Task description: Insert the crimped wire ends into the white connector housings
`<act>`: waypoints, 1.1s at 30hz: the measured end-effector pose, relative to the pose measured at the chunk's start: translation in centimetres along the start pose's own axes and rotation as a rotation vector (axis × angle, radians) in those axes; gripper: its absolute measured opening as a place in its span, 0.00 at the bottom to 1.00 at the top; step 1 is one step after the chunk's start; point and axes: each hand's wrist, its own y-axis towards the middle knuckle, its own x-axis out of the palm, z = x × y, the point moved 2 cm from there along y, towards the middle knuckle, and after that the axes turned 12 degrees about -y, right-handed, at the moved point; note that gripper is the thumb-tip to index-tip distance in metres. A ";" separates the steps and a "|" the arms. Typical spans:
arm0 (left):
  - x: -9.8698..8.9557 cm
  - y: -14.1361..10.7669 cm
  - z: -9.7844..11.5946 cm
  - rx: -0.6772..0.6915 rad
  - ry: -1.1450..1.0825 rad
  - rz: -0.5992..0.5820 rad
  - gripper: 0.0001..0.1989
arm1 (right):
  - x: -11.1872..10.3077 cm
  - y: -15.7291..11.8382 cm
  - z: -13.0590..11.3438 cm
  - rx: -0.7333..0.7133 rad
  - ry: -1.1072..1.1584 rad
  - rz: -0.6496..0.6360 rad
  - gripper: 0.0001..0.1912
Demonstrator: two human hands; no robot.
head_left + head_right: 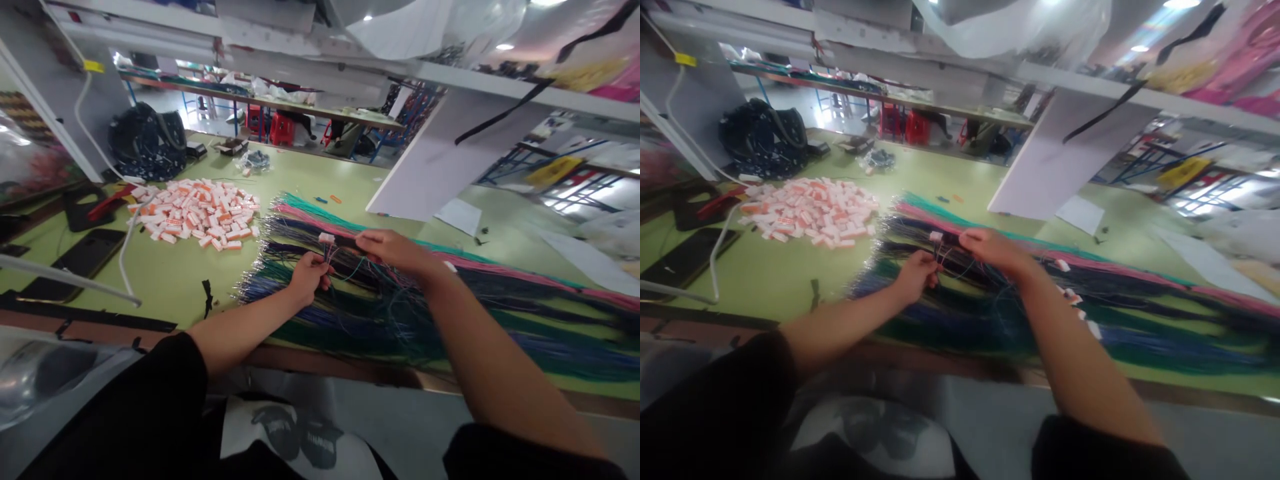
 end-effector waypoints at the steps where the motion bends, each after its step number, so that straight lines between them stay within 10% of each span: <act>1: -0.1 0.1 -0.1 0.006 -0.002 -0.004 0.10 | 0.7 -1.1 -0.6 -0.011 -0.049 0.028 0.12; 9: -0.1 0.1 -0.1 0.060 0.039 -0.040 0.10 | 5.0 -2.9 -2.4 0.059 -0.325 0.172 0.13; 33: -0.2 -0.3 0.8 0.158 -0.026 -0.327 0.14 | 4.0 -2.5 -3.3 0.175 -0.369 0.131 0.15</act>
